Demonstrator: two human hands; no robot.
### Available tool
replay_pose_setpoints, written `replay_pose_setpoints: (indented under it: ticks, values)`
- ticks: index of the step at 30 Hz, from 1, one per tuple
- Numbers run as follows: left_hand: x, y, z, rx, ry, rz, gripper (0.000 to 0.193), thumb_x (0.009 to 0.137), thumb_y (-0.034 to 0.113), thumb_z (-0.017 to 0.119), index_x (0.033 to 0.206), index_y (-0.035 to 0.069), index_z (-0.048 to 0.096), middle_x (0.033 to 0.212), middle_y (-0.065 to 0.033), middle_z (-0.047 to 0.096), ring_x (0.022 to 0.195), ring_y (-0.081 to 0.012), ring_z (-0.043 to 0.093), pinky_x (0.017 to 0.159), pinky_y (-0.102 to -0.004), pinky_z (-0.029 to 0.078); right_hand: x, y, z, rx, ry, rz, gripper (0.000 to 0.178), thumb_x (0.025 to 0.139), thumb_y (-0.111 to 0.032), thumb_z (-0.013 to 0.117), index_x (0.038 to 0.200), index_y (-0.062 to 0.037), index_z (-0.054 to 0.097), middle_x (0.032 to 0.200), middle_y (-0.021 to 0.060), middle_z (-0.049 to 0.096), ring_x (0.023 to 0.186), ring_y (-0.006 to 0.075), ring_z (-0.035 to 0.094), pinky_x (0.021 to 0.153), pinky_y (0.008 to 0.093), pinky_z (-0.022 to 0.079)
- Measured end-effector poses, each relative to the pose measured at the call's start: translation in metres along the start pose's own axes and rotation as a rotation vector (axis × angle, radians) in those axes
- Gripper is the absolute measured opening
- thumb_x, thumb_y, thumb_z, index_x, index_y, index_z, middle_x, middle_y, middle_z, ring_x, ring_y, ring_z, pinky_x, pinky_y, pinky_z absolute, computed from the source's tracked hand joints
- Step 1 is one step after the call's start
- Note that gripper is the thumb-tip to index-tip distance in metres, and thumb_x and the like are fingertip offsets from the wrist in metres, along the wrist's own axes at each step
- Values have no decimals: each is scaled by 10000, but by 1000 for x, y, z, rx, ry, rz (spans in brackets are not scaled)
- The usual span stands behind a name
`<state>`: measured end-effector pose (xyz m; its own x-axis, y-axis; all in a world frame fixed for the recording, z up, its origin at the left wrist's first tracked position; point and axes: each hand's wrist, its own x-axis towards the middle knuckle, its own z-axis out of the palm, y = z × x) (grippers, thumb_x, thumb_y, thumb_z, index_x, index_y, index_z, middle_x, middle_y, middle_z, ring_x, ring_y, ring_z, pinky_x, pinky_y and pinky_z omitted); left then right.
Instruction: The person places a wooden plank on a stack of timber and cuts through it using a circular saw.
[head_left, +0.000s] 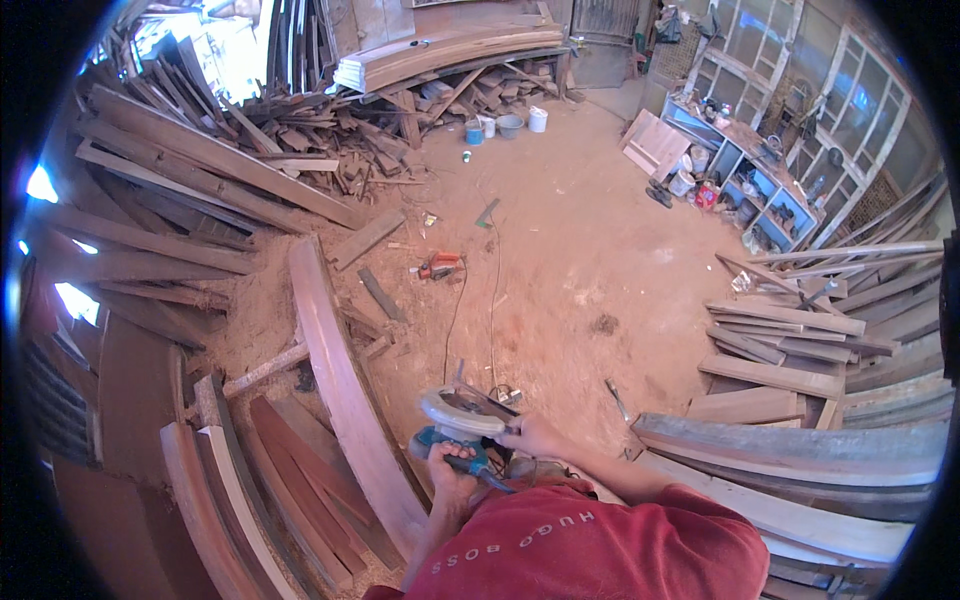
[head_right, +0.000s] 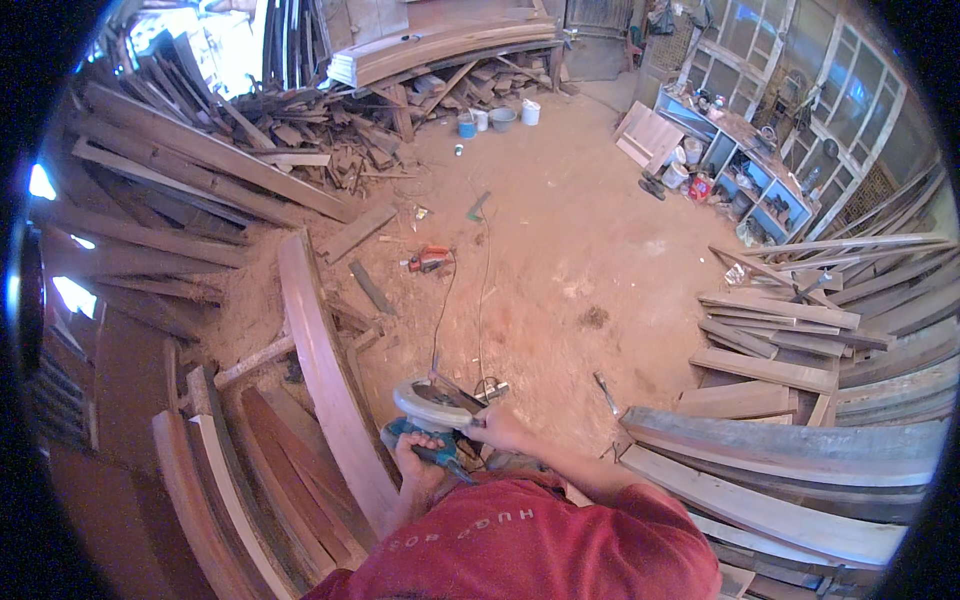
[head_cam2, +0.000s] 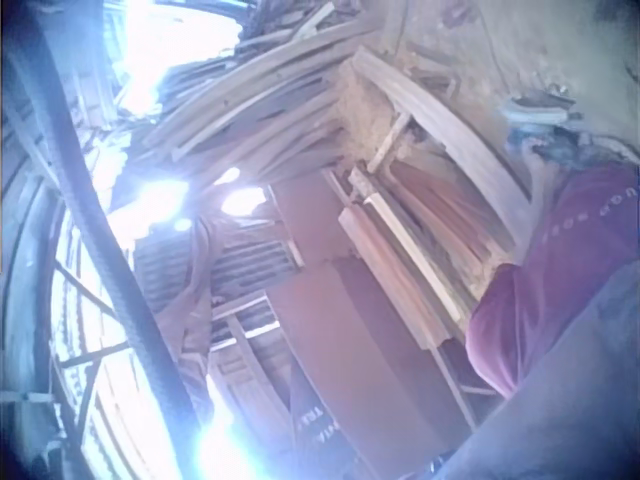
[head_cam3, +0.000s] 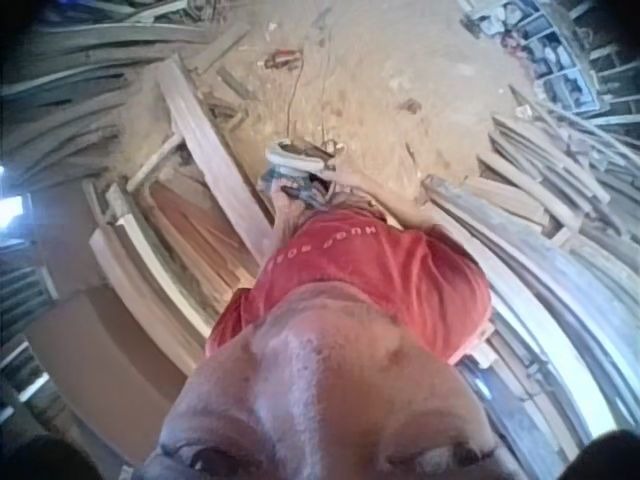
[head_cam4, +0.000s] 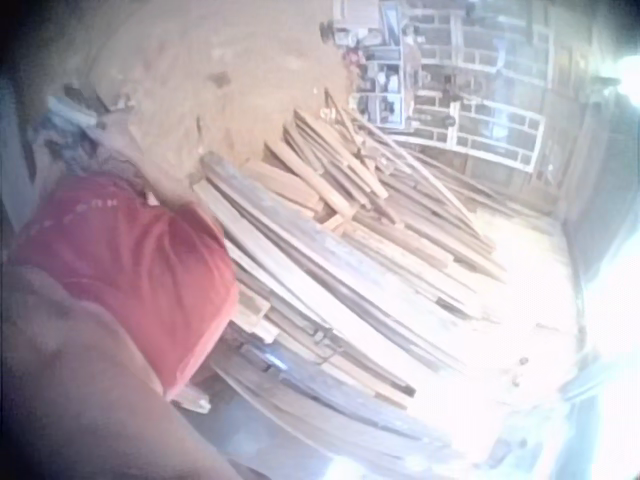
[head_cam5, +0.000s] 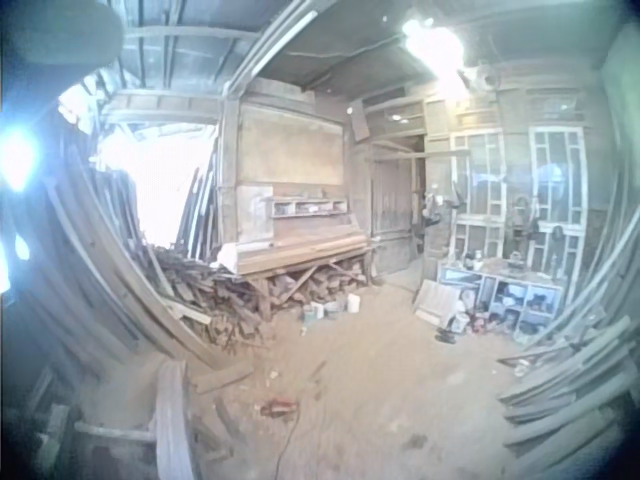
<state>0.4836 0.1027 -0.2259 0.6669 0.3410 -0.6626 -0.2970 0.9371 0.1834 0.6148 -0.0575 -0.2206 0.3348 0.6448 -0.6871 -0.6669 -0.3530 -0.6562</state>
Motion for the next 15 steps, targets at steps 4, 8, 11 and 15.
replay_pose_setpoints:
  ticks: [4,8,11,15]
  values:
    - [-3,-22,-8,163,115,-30,97,740,111,594,731,119,498,652,-38,506,619,-198,516,721,-363,494,-21,27,-35,-773,46,-210,481,1007,-536,526,926,-88,683,692,84,629,551,220,582,521,382,482]
    - [-8,-10,-12,143,101,-147,103,758,142,606,711,95,527,703,-85,556,699,-239,554,710,-399,492,7,37,-50,-153,-265,357,754,983,-731,370,1138,-58,673,798,63,685,605,196,652,475,371,483]
    - [-1,-10,-12,134,136,-57,109,771,138,601,704,96,526,700,-78,552,694,-236,555,708,-393,492,-6,26,-21,349,-330,417,622,996,-684,436,1006,-97,643,697,-16,566,499,99,516,379,245,341]
    - [9,-10,-30,140,94,-38,132,814,135,578,699,107,520,673,-53,529,670,-223,547,702,-375,489,5,37,-1,584,-227,358,455,981,-528,611,746,-159,482,583,-62,408,453,52,387,351,193,265]
